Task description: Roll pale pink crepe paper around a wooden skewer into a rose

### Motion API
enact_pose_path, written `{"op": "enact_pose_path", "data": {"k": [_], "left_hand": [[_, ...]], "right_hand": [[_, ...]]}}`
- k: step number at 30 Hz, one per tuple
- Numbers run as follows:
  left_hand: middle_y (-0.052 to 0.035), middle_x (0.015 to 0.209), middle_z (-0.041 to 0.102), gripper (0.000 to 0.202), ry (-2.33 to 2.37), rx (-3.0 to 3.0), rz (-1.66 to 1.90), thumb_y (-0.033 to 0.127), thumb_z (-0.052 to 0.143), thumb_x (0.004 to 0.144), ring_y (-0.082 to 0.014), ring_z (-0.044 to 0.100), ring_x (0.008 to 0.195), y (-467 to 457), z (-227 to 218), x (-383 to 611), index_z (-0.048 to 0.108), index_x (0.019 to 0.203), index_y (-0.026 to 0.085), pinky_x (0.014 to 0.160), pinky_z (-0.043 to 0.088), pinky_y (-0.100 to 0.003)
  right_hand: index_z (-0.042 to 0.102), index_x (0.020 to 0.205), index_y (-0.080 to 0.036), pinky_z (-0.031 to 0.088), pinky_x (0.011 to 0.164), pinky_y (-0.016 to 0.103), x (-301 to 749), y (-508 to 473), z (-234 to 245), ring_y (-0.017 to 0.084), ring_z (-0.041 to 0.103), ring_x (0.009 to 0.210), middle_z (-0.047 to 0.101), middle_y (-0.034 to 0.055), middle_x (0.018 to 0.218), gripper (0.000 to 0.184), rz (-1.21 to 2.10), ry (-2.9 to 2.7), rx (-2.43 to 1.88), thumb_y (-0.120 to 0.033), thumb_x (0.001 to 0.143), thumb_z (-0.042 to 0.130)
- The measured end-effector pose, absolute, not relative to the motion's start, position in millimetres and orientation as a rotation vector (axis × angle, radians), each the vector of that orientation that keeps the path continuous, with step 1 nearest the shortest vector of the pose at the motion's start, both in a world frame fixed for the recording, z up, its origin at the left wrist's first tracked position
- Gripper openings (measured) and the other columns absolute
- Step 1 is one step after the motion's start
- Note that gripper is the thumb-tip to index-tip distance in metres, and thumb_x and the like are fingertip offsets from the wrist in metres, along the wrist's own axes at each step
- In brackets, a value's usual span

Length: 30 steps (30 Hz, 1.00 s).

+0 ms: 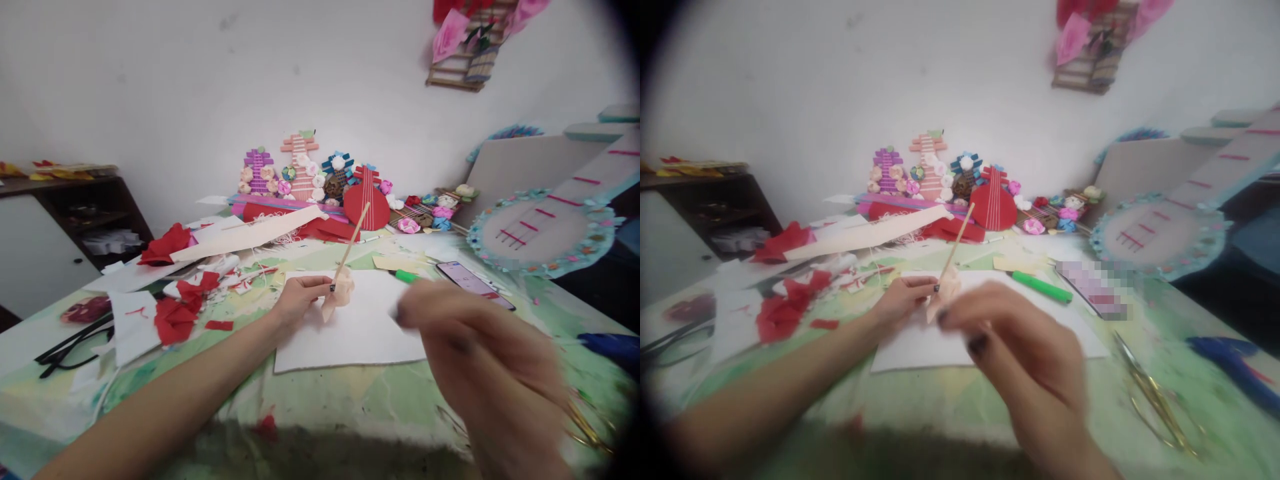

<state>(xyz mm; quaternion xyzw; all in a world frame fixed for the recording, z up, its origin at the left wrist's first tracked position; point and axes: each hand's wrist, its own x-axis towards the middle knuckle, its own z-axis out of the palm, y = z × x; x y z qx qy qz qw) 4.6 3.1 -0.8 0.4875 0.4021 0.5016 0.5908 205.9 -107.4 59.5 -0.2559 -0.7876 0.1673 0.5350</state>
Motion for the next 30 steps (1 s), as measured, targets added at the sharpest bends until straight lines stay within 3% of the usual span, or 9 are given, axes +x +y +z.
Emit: {"op": "enact_pose_path", "data": {"k": [3, 5, 9, 12, 15, 21, 30], "left_hand": [[-0.0016, 0.069, 0.069, 0.016, 1.039, 1.335, 1.183, 0.029, 0.072, 0.062, -0.0150, 0.056, 0.061, 0, 6, 3, 0.073, 0.072, 0.016, 0.060, 0.038, -0.027], [-0.0016, 0.067, 0.069, 0.014, 1.150, 1.494, 1.200, 0.029, 0.071, 0.065, -0.0152, 0.055, 0.059, -1, 10, 2, 0.073, 0.070, 0.017, 0.059, 0.038, -0.027], [-0.0019, 0.077, 0.071, 0.007, 1.282, 1.891, 1.342, 0.024, 0.067, 0.070, -0.0185, 0.059, 0.076, 0, 10, -1, 0.072, 0.071, 0.020, 0.073, 0.041, -0.030], [-0.0008, 0.076, 0.071, 0.008, 1.340, 2.110, 1.389, 0.020, 0.063, 0.074, -0.0186, 0.057, 0.080, 3, 6, -4, 0.071, 0.074, 0.022, 0.077, 0.041, -0.031], [-0.0006, 0.074, 0.070, 0.011, 1.386, 2.273, 1.356, 0.016, 0.061, 0.077, -0.0188, 0.054, 0.079, 6, 3, -5, 0.070, 0.076, 0.022, 0.075, 0.041, -0.031], [-0.0023, 0.078, 0.069, 0.017, 1.453, 2.435, 1.224, 0.008, 0.052, 0.080, -0.0204, 0.049, 0.082, 7, 1, -1, 0.065, 0.077, 0.019, 0.078, 0.038, -0.035], [-0.0020, 0.079, 0.066, 0.018, 1.429, 2.338, 1.131, 0.003, 0.049, 0.076, -0.0192, 0.048, 0.082, 3, 3, 1, 0.059, 0.074, 0.018, 0.078, 0.038, -0.033]], "right_hand": [[0.063, 0.099, -0.027, 0.039, 0.090, 0.046, 185, -51, 85, 0.025, 0.054, 0.101, 0.063, 0.0075, 0.102, 0.023, -0.048, -2.091, -0.744, -0.018, 0.088, 0.045], [0.063, 0.096, -0.023, 0.025, 0.099, 0.051, 180, -19, 88, 0.027, 0.048, 0.111, 0.062, 0.0096, 0.106, 0.025, -0.349, -2.224, -0.841, -0.011, 0.086, 0.043], [0.063, 0.081, -0.016, 0.017, 0.095, 0.050, 182, 8, 72, 0.025, 0.052, 0.093, 0.063, 0.0105, 0.084, 0.025, -0.647, -2.377, -1.091, -0.003, 0.081, 0.042], [0.061, 0.072, -0.014, 0.021, 0.082, 0.041, 182, 10, 55, 0.017, 0.049, 0.072, 0.059, 0.0063, 0.070, 0.022, -0.667, -2.434, -1.219, -0.006, 0.082, 0.043], [0.059, 0.068, -0.014, 0.018, 0.073, 0.036, 179, 10, 39, 0.016, 0.045, 0.070, 0.057, 0.0050, 0.070, 0.021, -0.679, -2.368, -1.256, -0.007, 0.082, 0.045], [0.059, 0.065, -0.015, 0.016, 0.068, 0.034, 177, 8, 21, 0.015, 0.042, 0.070, 0.055, 0.0040, 0.067, 0.023, -0.708, -2.216, -1.196, -0.009, 0.083, 0.046], [0.062, 0.066, -0.016, 0.017, 0.069, 0.034, 178, -1, 14, 0.015, 0.042, 0.069, 0.056, 0.0029, 0.067, 0.021, -0.698, -2.144, -1.197, -0.008, 0.081, 0.050]]}}
